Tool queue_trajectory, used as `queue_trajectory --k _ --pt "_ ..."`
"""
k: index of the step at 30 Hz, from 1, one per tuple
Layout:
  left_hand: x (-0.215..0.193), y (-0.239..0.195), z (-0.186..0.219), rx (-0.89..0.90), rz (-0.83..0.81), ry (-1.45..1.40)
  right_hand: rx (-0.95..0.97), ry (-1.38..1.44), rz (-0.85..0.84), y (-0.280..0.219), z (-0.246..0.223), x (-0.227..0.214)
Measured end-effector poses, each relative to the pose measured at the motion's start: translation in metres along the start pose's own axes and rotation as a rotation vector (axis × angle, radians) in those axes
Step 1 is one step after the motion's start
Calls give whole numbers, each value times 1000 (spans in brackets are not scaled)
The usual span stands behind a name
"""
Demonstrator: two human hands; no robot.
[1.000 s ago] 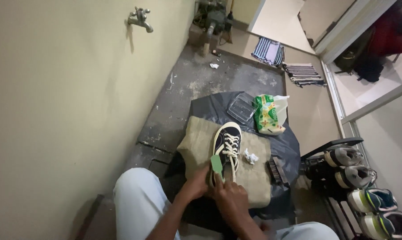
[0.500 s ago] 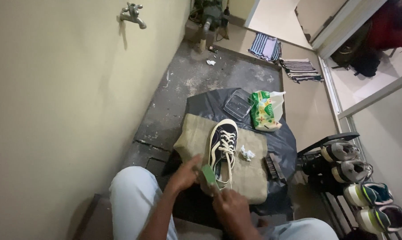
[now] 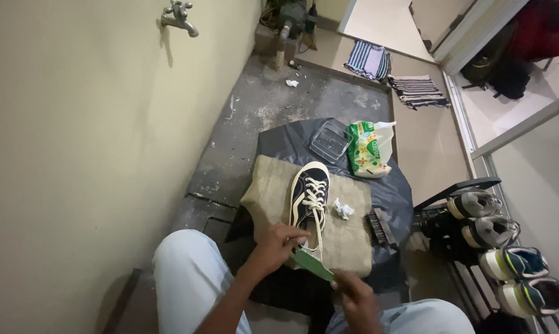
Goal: The person scrubs a black and white sneaker with a green toothbrush, focusing on the white rubber sole and the upper fabric. The person rotates the shoe to clean different areas, including the toe cap and sides, while seated on the floor.
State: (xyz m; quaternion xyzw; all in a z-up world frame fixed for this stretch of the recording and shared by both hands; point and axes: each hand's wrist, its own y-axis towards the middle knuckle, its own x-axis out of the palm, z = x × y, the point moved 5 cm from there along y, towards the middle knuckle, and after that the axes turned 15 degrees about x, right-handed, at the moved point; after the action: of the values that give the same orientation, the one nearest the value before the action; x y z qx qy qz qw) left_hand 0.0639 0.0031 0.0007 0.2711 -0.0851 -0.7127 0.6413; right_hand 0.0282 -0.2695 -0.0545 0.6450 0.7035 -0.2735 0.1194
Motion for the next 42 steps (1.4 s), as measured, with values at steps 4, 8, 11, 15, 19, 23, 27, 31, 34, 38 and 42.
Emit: queue_trajectory --k 4,8,11,15,19,23,27,31,34,38,42 --pt "11 -3 -6 -79 -48 -66 124 -36 -162 -6 -64 9" --pt "10 -2 -8 -51 -66 51 -186 -93 -140 27 -58 4" --pt "5 -1 -1 -49 -82 66 -168 -100 -82 65 -48 -24" --pt "0 3 20 -97 -133 -51 -184 -106 -88 107 -46 -46" --pt "14 0 -4 -92 -203 62 -70 -131 -241 93 -92 -23" --pt "11 2 7 -94 -207 60 -140 -134 -360 107 -84 -16" --pt "12 1 1 -188 -210 45 -20 -109 -162 142 -73 -53" --pt "10 6 5 2 -142 26 27 -39 -210 125 -88 -40" --pt "10 8 9 -94 -175 33 -143 1 -438 115 -82 -10" --pt "9 9 8 -131 -173 -6 -147 -70 -362 127 -89 -25" --pt "12 7 3 -120 -207 30 -103 -31 -195 139 -97 -53"
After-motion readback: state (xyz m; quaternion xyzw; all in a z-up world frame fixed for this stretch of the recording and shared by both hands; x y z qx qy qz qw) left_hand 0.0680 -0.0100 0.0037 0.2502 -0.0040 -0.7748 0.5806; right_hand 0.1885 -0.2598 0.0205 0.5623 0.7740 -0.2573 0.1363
